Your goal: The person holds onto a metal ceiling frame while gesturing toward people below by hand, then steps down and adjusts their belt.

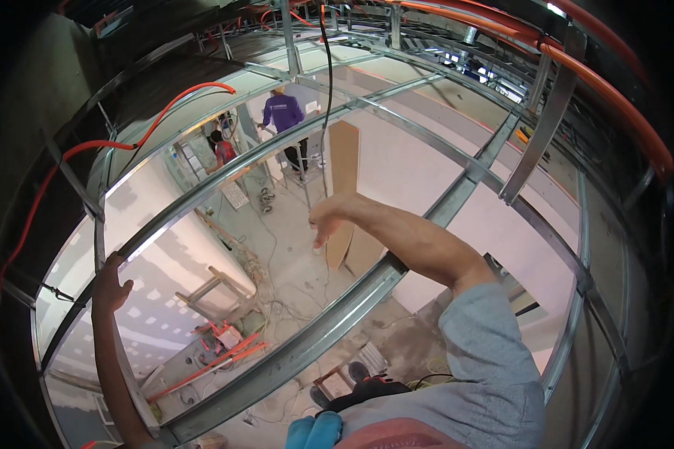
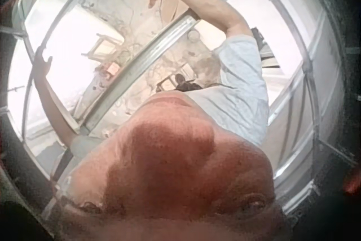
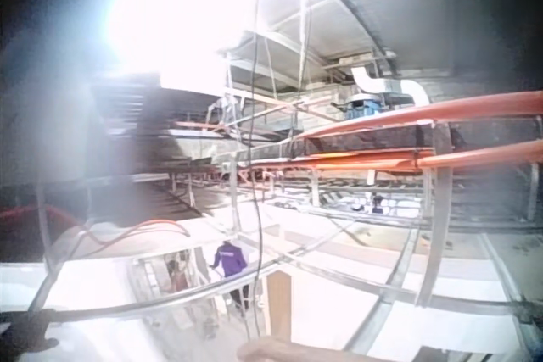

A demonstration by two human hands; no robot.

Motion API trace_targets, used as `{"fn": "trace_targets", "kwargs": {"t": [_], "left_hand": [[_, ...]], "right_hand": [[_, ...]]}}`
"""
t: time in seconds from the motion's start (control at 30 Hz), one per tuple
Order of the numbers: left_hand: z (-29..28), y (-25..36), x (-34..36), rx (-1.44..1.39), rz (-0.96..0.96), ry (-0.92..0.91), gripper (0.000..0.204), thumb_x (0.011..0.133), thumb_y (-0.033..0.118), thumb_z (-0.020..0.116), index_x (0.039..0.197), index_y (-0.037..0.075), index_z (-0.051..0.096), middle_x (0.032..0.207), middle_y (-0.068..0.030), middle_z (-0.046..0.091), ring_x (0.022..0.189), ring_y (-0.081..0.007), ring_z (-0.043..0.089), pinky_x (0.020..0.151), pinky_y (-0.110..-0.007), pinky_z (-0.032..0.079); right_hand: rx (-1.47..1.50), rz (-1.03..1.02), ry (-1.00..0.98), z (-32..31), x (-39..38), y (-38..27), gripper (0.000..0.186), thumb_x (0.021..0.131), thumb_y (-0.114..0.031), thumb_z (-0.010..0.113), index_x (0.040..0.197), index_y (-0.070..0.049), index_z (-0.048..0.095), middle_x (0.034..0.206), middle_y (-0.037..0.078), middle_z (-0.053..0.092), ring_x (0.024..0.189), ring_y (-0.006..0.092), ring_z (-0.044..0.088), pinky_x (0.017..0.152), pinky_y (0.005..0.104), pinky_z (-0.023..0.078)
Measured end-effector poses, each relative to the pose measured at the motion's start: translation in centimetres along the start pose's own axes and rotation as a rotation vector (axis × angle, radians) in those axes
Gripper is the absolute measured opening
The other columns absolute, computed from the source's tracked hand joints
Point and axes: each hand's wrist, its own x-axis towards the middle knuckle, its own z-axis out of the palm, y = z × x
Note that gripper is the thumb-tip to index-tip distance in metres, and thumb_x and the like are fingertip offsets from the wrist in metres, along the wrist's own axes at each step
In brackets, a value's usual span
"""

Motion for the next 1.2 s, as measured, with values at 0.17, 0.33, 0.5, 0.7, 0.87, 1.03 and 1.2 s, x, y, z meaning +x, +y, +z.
{"fn": "trace_targets", "kwargs": {"t": [0.17,0.33,0.5,0.7,0.87,1.03,1.2], "left_hand": [[-0.1,0.1,-0.2,0.013,-0.014,0.014,0.064,0.072,0.01,0.08,0.131,0.005,0.054,0.142,-0.0199,0.054,0.13,-0.0407,0.052,0.107,-0.046,0.045],[-0.9,1.5,0.1,-0.01,-0.042,-0.016,0.063,0.073,0.01,0.08,0.13,0.005,0.055,0.143,-0.0168,0.053,0.128,-0.0389,0.055,0.105,-0.045,0.047],[-1.1,1.3,0.2,0.0,-0.102,-0.073,0.064,0.074,0.014,0.081,0.132,0.005,0.053,0.144,-0.0145,0.053,0.13,-0.0349,0.055,0.108,-0.043,0.045],[-0.6,0.4,0.0,-0.034,-0.035,-0.004,0.058,0.074,0.01,0.08,0.126,0.004,0.056,0.141,-0.0146,0.054,0.123,-0.0372,0.058,0.102,-0.044,0.049],[-0.5,0.8,0.3,-0.028,-0.061,-0.011,0.056,0.074,0.012,0.079,0.125,0.004,0.058,0.143,-0.0151,0.054,0.124,-0.0372,0.058,0.103,-0.043,0.049],[-0.8,0.8,0.2,-0.051,-0.09,-0.02,0.053,0.074,0.014,0.078,0.122,0.004,0.059,0.143,-0.015,0.054,0.124,-0.0364,0.058,0.103,-0.042,0.048],[-1.3,1.8,-0.1,0.001,-0.08,0.001,0.051,0.075,0.015,0.079,0.121,0.004,0.059,0.135,-0.0125,0.057,0.121,-0.0353,0.059,0.102,-0.043,0.049]], "right_hand": [[0.031,-0.035,0.029,0.3,0.7,0.5,0.074,0.083,-0.065,0.07,0.125,-0.004,0.068,0.119,0.018,0.071,0.105,0.0344,0.068,0.087,0.0493,0.055],[-0.021,-0.035,0.103,-0.6,-2.3,-0.7,0.07,0.085,-0.063,0.068,0.127,-0.007,0.068,0.117,0.015,0.072,0.105,0.0331,0.069,0.085,0.0466,0.055],[0.035,0.028,-0.028,-1.6,-2.7,-1.2,0.084,0.083,-0.062,0.071,0.145,-0.007,0.053,0.143,0.016,0.058,0.132,0.034,0.054,0.108,0.0421,0.044],[0.045,0.03,-0.029,-1.9,-2.7,-1.0,0.084,0.084,-0.06,0.07,0.145,-0.005,0.053,0.142,0.016,0.059,0.131,0.0343,0.055,0.107,0.042,0.045],[0.034,0.028,-0.016,-1.6,-2.5,-0.4,0.081,0.085,-0.059,0.07,0.144,-0.005,0.053,0.141,0.016,0.059,0.13,0.035,0.056,0.106,0.0422,0.045],[-0.016,-0.017,0.103,-1.3,-2.0,-0.2,0.068,0.087,-0.061,0.067,0.132,-0.01,0.064,0.126,0.013,0.068,0.113,0.034,0.064,0.091,0.047,0.052],[0.019,-0.017,0.093,-1.3,-2.5,-0.1,0.068,0.087,-0.061,0.067,0.133,-0.011,0.063,0.128,0.012,0.067,0.117,0.034,0.062,0.095,0.0469,0.05]]}}
